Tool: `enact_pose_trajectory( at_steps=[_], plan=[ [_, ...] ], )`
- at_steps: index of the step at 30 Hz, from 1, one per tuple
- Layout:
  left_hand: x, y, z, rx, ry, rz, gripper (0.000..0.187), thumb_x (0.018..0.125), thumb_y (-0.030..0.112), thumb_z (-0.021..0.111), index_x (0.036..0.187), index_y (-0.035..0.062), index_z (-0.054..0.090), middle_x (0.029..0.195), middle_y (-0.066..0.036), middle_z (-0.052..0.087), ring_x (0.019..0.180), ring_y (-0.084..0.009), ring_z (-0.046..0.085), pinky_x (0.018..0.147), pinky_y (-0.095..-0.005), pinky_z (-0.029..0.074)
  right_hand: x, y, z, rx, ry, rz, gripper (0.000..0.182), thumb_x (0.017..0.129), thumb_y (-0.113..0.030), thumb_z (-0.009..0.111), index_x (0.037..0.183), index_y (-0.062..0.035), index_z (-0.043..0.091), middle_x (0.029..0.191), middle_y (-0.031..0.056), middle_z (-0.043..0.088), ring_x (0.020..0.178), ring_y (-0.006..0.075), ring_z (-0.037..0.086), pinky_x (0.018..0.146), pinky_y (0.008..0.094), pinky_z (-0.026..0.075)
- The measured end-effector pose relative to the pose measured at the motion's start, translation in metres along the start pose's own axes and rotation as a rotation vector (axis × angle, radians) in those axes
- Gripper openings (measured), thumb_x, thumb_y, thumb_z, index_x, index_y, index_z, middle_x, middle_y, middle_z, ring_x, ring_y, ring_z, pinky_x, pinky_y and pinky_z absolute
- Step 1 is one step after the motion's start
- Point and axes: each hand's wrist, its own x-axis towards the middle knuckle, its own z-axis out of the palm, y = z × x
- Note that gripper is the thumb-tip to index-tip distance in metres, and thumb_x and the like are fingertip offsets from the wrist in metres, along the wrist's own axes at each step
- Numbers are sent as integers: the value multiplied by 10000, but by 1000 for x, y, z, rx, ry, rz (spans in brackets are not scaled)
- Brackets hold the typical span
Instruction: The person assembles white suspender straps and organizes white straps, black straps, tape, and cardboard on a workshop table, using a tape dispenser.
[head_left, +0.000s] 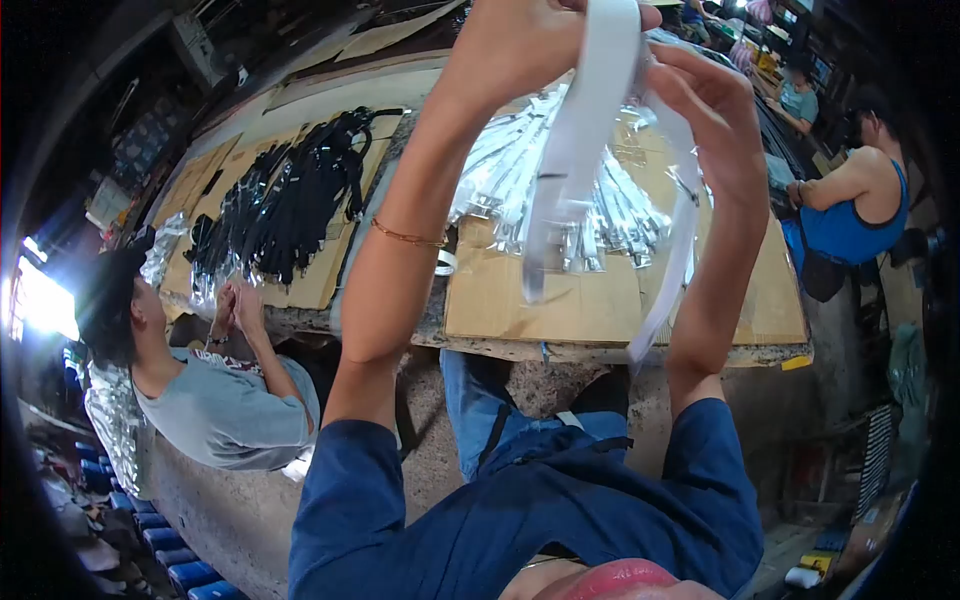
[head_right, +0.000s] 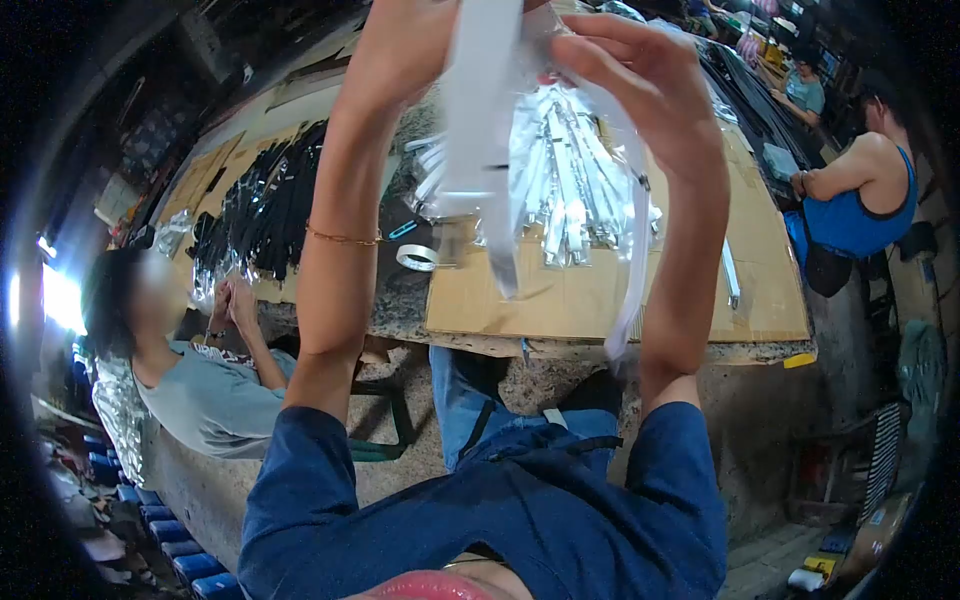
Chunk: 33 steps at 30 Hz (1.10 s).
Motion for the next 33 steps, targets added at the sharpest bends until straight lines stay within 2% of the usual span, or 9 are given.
enact_pose_trajectory(
  at_steps=[7,11,13,17,24,27,29,31,33],
  plan=[
    [21,-24,-2,-119,-30,91,171,857,18,509,808,-59,653,682,-83,650,583,-88,574,505,-237,431,-3,-18,7,-144,-51,191,229,846,-86,740,1046,16,694,880,99,743,785,127,714,693,221,559],
    [19,-18,3,-142,-30,58,228,870,65,486,802,-70,656,663,-51,626,561,-87,543,486,-249,398,-7,-17,15,-158,-31,226,275,824,-129,774,1035,19,679,860,82,739,816,109,708,724,231,558],
    [25,-20,0,148,24,11,249,872,98,503,771,-68,657,645,-44,615,550,-97,522,484,-269,386,-8,-13,18,-327,-8,148,330,797,-177,812,1025,18,675,838,55,723,820,103,693,726,236,541],
    [23,-11,7,123,69,-39,270,862,124,509,722,-69,637,607,-47,590,548,-108,516,500,-294,394,-5,-18,28,5,-34,212,264,830,-77,762,1055,25,669,886,63,711,807,87,647,769,213,502],
    [27,-20,1,260,125,59,297,872,150,484,720,-67,619,603,-52,592,544,-118,511,514,-317,400,-2,-2,28,66,-45,289,285,835,-145,774,1051,11,675,915,49,711,778,93,650,801,251,508],
    [27,-23,-1,122,66,4,292,889,161,480,756,-42,643,598,-48,584,518,-113,513,474,-302,392,-1,-9,30,-161,34,255,329,804,-226,820,988,13,688,806,64,708,819,104,665,689,244,520],
    [28,-26,-3,-37,17,-10,290,902,168,481,777,-27,655,587,-43,573,502,-110,513,450,-292,387,4,-20,28,-339,152,-175,418,872,-310,743,1130,5,647,1029,126,699,920,164,678,877,301,515],
    [30,-30,-4,-81,23,-44,304,936,207,491,806,-5,665,586,-36,565,475,-107,507,413,-273,370,20,-14,14,-437,257,-236,570,922,-477,621,1195,23,606,1088,160,684,1005,194,673,923,332,510],
    [29,-34,-5,-29,-15,-52,326,948,243,508,821,-13,666,593,-26,563,483,-105,505,427,-277,377,42,-28,-9,-637,196,-573,542,818,-31,723,1326,-5,537,1015,105,636,763,64,572,622,194,464]
  ],
)
